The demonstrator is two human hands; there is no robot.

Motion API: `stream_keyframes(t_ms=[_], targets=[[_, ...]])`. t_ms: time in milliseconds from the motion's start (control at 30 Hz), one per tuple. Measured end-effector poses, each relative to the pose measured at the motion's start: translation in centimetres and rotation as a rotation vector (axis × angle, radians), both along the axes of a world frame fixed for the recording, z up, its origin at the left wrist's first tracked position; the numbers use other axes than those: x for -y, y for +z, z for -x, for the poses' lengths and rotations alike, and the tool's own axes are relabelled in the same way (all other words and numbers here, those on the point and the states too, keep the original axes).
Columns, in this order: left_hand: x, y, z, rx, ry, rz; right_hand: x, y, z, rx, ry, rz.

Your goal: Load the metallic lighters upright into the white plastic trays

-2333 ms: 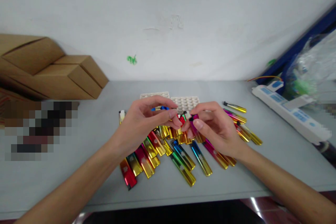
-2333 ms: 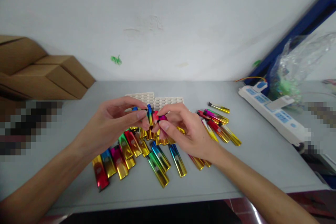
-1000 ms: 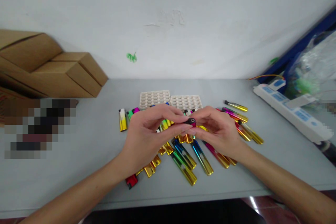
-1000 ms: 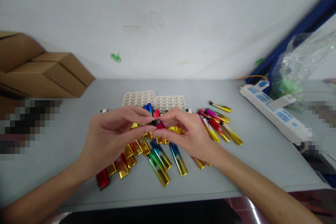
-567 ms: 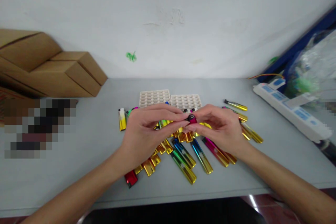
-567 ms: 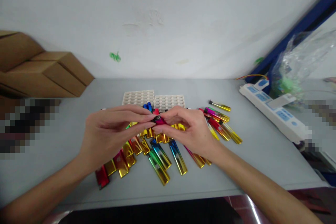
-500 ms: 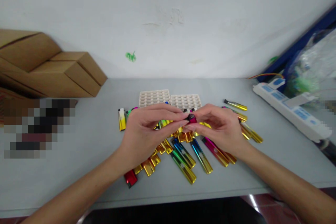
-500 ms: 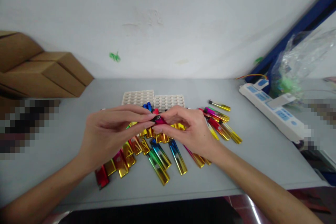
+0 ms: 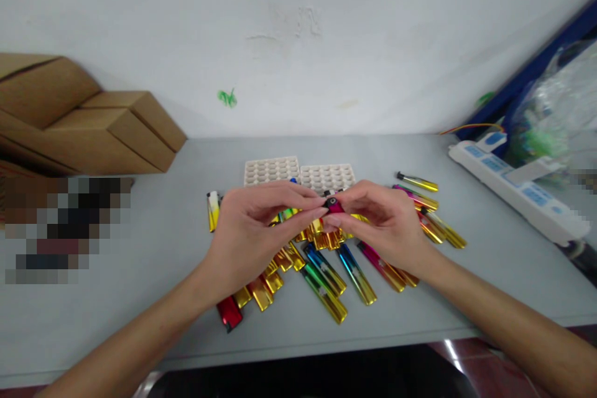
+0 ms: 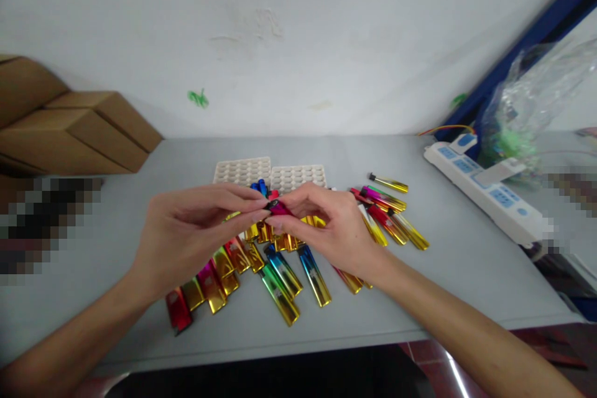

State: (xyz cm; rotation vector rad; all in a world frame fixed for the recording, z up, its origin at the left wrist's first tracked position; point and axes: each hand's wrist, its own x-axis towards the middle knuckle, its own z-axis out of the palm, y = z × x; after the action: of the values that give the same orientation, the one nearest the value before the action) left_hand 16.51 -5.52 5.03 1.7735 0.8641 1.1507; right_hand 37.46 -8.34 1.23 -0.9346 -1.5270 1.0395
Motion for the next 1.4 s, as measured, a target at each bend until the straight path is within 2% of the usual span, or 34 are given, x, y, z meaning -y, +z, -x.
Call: stream_keyframes(t_ms=[233,367,467,600,667,733,867,1033,1133,1200,1300,1400], targets=[[-0.7,0.2,0.8,-0.104,-0.026,-0.026,-0.1,-0.1,0.0,0.023,0.031,0.086],[-0.8,0.2,0.9,-0.096,-0.052,0.045,-0.2,0.2,-0.3,-0.036,0.112,0.174],[-1.1,0.4,1.1,-0.107,-0.128,0.037,-0.3,0.5,-0.6,-0.078,0.212,0.251],[-1.9,0.7,1.6,-0.285,-0.285,-0.072,-0.6,1.0,-1.0,-0.072,0.362,0.361],[-2.2,0.8,1.8,-0.332,-0.352,-0.078,-0.7,1.2,-1.2,-0.068,0.413,0.422],[-2.3,0.7,1.8,-0.325,-0.392,-0.020,-0.8,1.3,-1.2,-0.075,0.454,0.482],[-2.0,0.2,1.6,-0.243,-0.426,0.201,-0.9,1.2,-1.3,-0.102,0.522,0.567],[-1.7,-0.6,1.2,-0.100,-0.445,0.445,-0.9,1.4,-1.2,-0.138,0.603,0.613],[-1.7,-0.7,1.0,-0.061,-0.454,0.547,-0.9,1.5,-1.1,-0.144,0.608,0.627],[-1.8,-0.6,1.0,-0.046,-0.442,0.558,-1.0,1.4,-1.1,-0.149,0.591,0.635],[-2.0,-0.6,1.0,-0.048,-0.404,0.496,-1.0,1.4,-1.1,-0.166,0.543,0.617],[-2.3,-0.4,1.2,-0.103,-0.339,0.363,-1.2,1.6,-1.3,-0.151,0.490,0.551]])
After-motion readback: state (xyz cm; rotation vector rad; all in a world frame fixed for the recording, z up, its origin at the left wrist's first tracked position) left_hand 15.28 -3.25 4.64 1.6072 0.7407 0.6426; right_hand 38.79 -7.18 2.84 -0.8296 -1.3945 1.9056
